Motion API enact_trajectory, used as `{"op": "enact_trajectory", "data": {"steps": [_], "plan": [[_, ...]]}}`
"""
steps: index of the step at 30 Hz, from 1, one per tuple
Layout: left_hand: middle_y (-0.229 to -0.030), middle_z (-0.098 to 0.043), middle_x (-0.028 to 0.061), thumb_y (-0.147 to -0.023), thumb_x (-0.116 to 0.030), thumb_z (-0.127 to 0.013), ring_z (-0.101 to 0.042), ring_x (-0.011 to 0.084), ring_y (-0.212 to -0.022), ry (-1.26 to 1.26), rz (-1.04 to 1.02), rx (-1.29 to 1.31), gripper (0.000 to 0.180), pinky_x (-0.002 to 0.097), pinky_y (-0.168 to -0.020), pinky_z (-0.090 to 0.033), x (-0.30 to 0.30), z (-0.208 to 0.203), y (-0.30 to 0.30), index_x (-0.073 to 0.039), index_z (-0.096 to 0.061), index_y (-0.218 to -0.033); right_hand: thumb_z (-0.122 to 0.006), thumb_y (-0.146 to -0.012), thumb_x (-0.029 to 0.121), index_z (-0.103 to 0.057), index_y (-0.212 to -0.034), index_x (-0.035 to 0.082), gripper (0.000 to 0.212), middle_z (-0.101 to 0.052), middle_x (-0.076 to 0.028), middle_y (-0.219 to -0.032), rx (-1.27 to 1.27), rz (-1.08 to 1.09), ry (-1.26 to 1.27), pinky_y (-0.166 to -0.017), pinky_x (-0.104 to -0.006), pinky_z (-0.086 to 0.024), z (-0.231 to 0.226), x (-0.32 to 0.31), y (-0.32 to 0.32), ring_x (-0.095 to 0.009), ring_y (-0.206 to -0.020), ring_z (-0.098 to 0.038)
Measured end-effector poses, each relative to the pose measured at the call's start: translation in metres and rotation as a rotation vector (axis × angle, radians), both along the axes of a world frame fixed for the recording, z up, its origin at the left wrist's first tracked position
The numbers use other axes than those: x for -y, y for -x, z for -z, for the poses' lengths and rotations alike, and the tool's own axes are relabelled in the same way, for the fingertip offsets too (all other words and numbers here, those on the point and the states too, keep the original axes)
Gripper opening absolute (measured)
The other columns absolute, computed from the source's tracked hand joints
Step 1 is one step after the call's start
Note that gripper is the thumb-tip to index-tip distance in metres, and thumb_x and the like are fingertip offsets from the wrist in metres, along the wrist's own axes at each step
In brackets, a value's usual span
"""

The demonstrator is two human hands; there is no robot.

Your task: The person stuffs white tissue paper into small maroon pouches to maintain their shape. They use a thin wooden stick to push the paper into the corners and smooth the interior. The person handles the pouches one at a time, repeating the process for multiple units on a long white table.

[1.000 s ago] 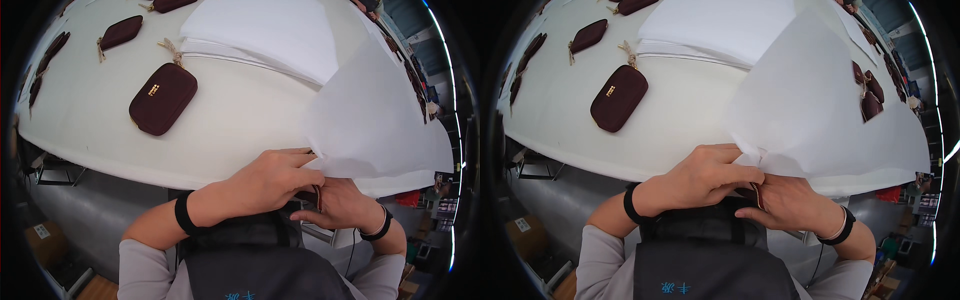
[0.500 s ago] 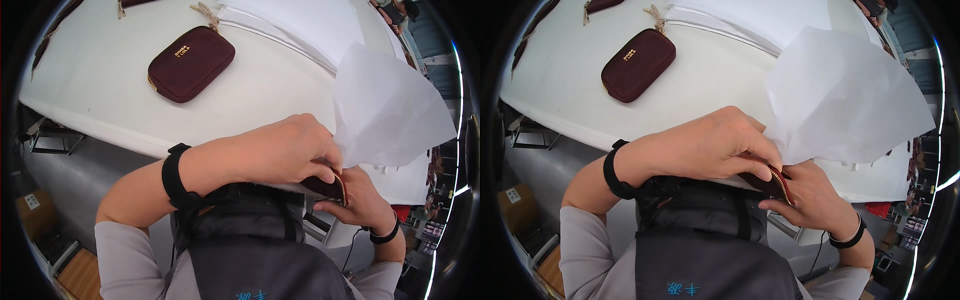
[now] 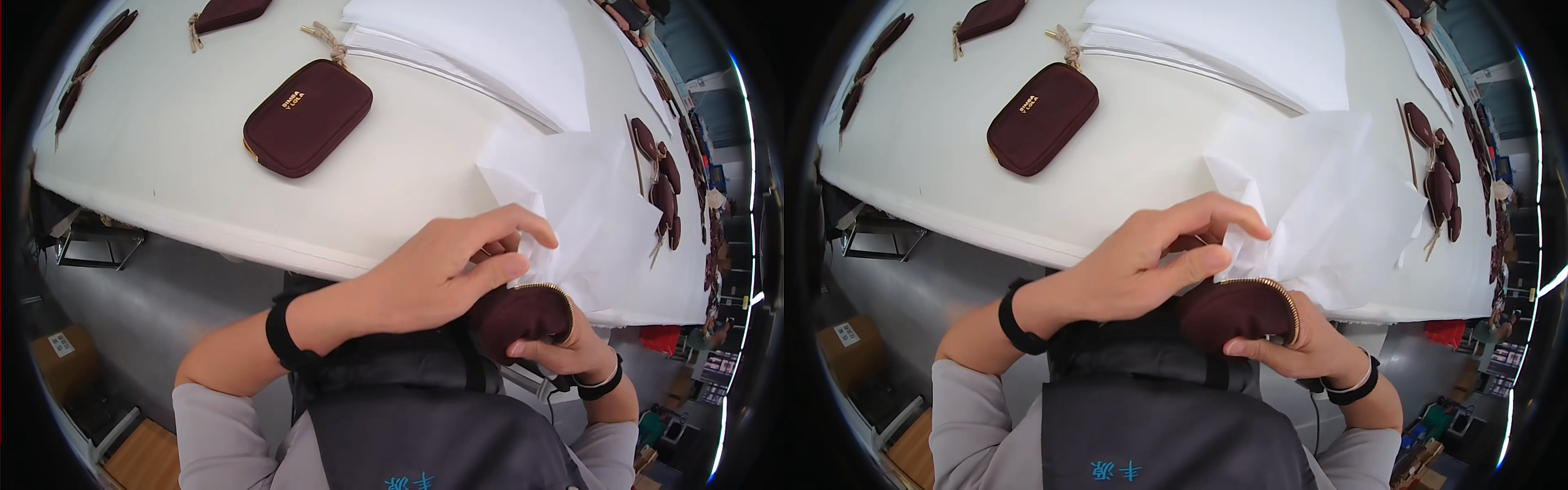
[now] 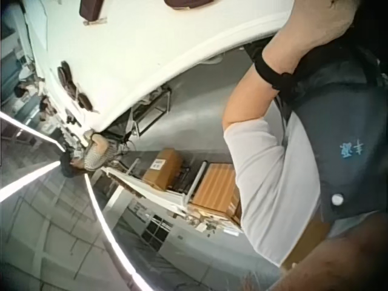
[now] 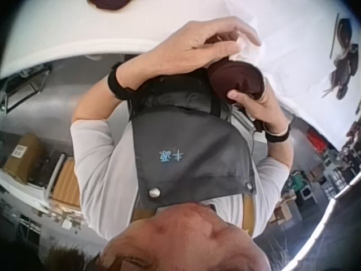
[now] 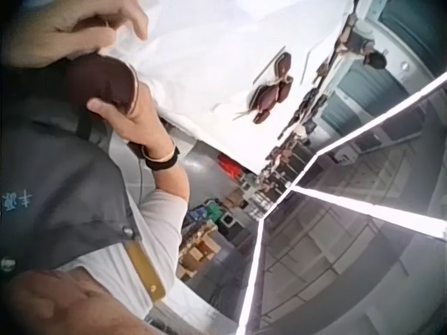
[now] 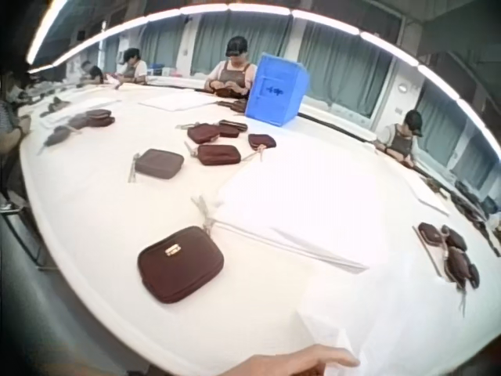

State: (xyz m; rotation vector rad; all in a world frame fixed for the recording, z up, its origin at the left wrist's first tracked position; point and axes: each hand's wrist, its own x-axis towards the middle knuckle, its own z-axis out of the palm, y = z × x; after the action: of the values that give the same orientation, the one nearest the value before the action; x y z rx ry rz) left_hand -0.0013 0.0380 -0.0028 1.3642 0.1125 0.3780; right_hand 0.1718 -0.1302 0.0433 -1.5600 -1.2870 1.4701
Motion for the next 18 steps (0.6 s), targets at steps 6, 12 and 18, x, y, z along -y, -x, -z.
{"op": "enact_trajectory", "data": {"steps": [6,12,18], "plan": [[-0.108,-0.061,0.0057,-0.104,-0.013,-0.047,-0.049,0.0196,-0.102,-0.211,-0.163,0.206,0.023,0.0310,-0.090,-0.041,0.035,0.018,0.004,-0.005,-0.063,-0.119,-0.079,-0.087,0.016,-0.059,-0.127,0.000,0.047,-0.068,-0.005,-0.110,-0.410,0.038,0.136,-0.086,-0.0288,-0.049,0.009,0.017,0.016,-0.012,-0.098,-0.061],[-0.103,-0.060,0.0052,-0.106,-0.021,-0.045,-0.051,0.0206,-0.090,-0.067,-0.043,0.264,0.025,0.0321,-0.083,-0.042,0.069,0.027,0.002,-0.007,-0.059,-0.122,-0.080,-0.089,0.022,-0.067,-0.108,0.004,0.029,-0.062,0.004,-0.087,-0.580,0.234,0.307,-0.066,-0.0222,-0.039,0.015,0.039,0.020,-0.004,-0.078,-0.053],[-0.096,-0.051,0.0103,-0.105,-0.030,-0.050,-0.046,0.0266,-0.083,-0.261,0.033,0.278,0.028,0.0354,-0.079,-0.041,0.081,0.021,-0.002,-0.007,-0.060,-0.117,-0.081,-0.088,0.014,-0.068,-0.104,0.005,0.022,-0.066,0.004,-0.087,-0.365,0.148,0.063,-0.075,-0.0219,-0.046,0.012,0.040,0.026,-0.005,-0.084,-0.059]]}}
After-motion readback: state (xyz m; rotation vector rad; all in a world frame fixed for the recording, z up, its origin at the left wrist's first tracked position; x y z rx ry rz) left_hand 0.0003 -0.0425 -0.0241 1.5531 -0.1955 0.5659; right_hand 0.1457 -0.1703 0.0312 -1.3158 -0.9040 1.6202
